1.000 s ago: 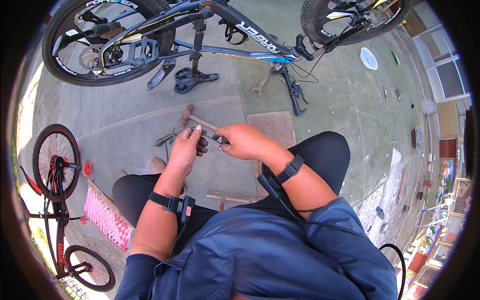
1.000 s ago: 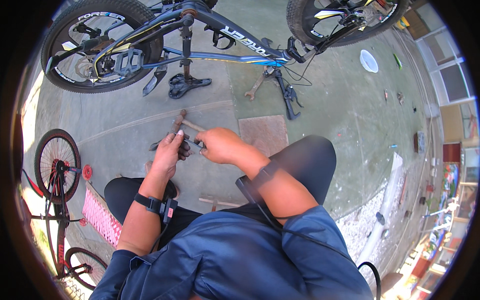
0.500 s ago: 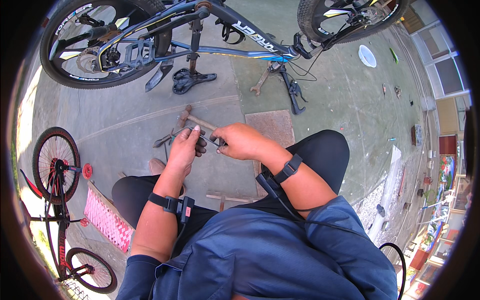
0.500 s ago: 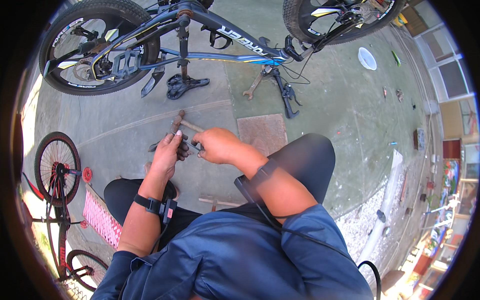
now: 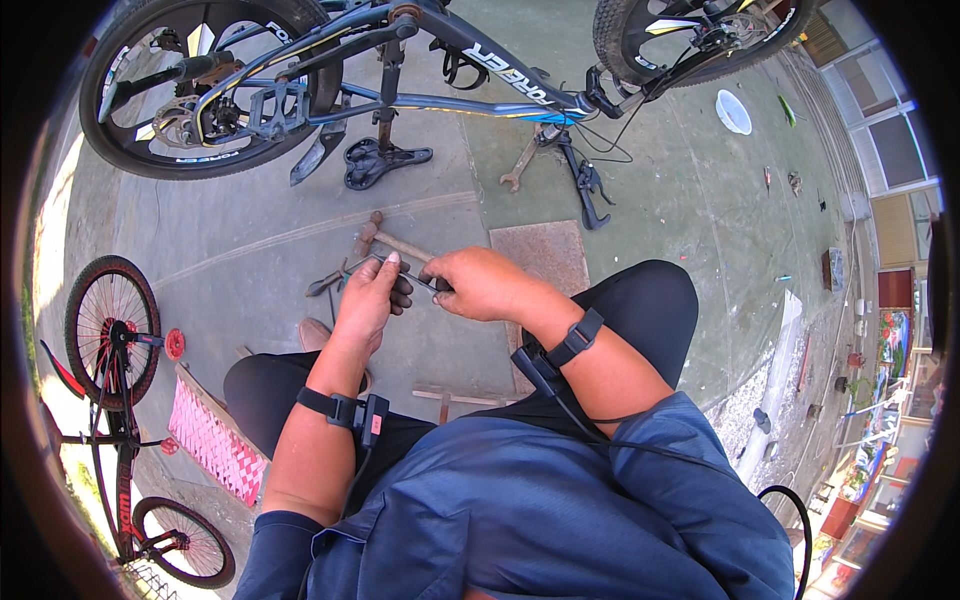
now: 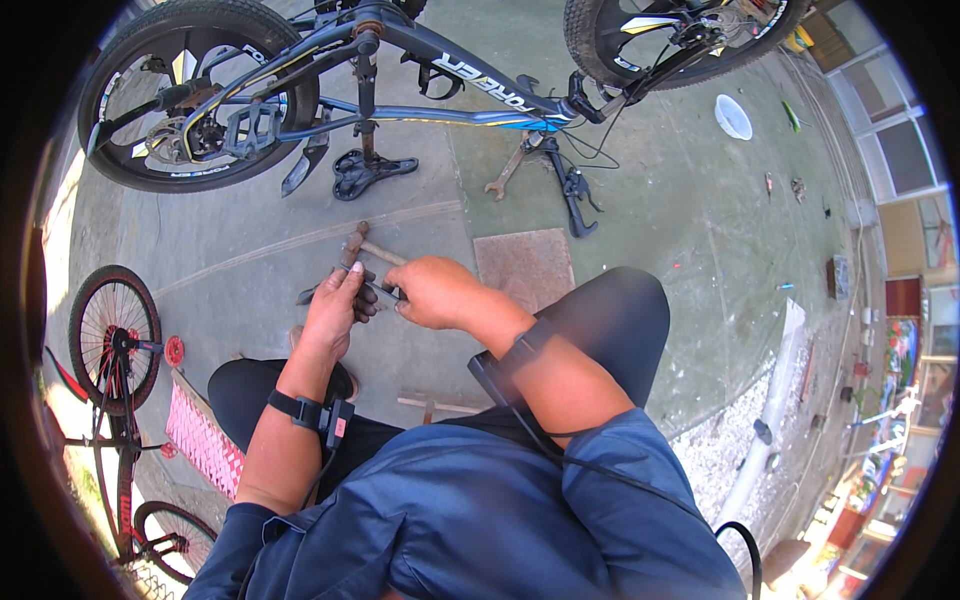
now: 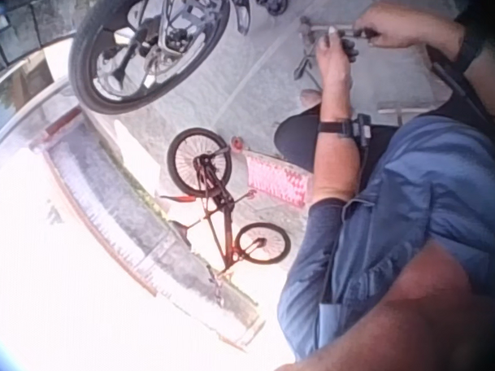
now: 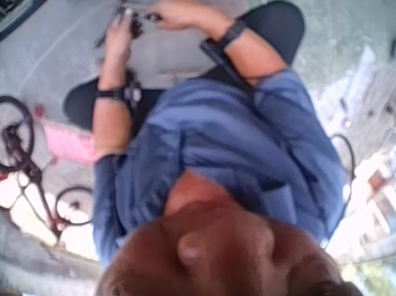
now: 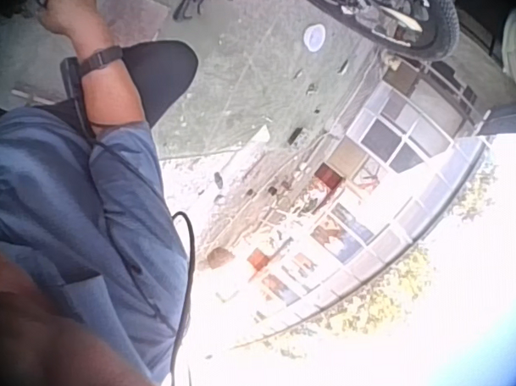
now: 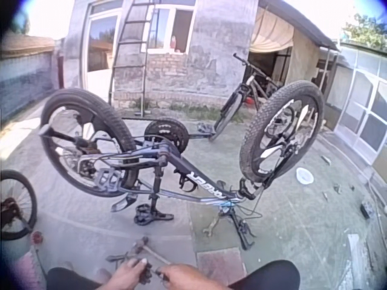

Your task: The person repairs a bicycle by using a wrench and pliers to adjust the rear wheel assembly and handlebar components while the bike is positioned upside down on the ground.

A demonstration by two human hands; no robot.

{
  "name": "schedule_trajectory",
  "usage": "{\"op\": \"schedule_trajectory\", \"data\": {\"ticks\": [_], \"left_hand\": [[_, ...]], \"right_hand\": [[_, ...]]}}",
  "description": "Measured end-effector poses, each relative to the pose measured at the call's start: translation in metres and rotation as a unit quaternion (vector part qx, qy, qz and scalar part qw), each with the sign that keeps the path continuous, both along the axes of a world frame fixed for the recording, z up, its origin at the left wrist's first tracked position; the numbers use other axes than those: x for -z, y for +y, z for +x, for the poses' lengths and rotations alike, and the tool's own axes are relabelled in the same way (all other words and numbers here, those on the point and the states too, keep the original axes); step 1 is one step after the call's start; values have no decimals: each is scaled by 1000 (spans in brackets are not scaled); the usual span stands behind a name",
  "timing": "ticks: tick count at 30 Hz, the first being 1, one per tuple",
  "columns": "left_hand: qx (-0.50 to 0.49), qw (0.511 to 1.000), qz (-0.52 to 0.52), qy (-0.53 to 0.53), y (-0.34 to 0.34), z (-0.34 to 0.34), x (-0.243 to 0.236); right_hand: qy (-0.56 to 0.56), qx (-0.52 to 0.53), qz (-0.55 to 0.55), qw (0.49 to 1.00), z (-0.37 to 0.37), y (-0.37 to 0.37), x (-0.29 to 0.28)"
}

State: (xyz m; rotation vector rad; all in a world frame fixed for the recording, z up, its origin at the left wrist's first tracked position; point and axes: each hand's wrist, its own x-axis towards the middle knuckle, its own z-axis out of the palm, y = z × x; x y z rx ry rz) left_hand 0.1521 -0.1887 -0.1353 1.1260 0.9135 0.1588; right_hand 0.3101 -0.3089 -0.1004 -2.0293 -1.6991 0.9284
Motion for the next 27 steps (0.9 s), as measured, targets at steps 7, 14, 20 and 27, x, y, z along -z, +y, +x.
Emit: {"op": "schedule_trajectory", "data": {"ticks": [7,14,20,27], "left_hand": [[0,1000,2,3,0,1,-1],[4,1000,2,0,0,0,3],[1,1000,0,4,-1,1,0],[-1,1000,-2,4,0,1,1]], "right_hand": [[1,0,-2,1000,0,0,-1],[-1,1,0,1000,0,0,0],[-1,-2,-4,1000,0,0,3],[5,-4,1,1000,1,0,2]]}}
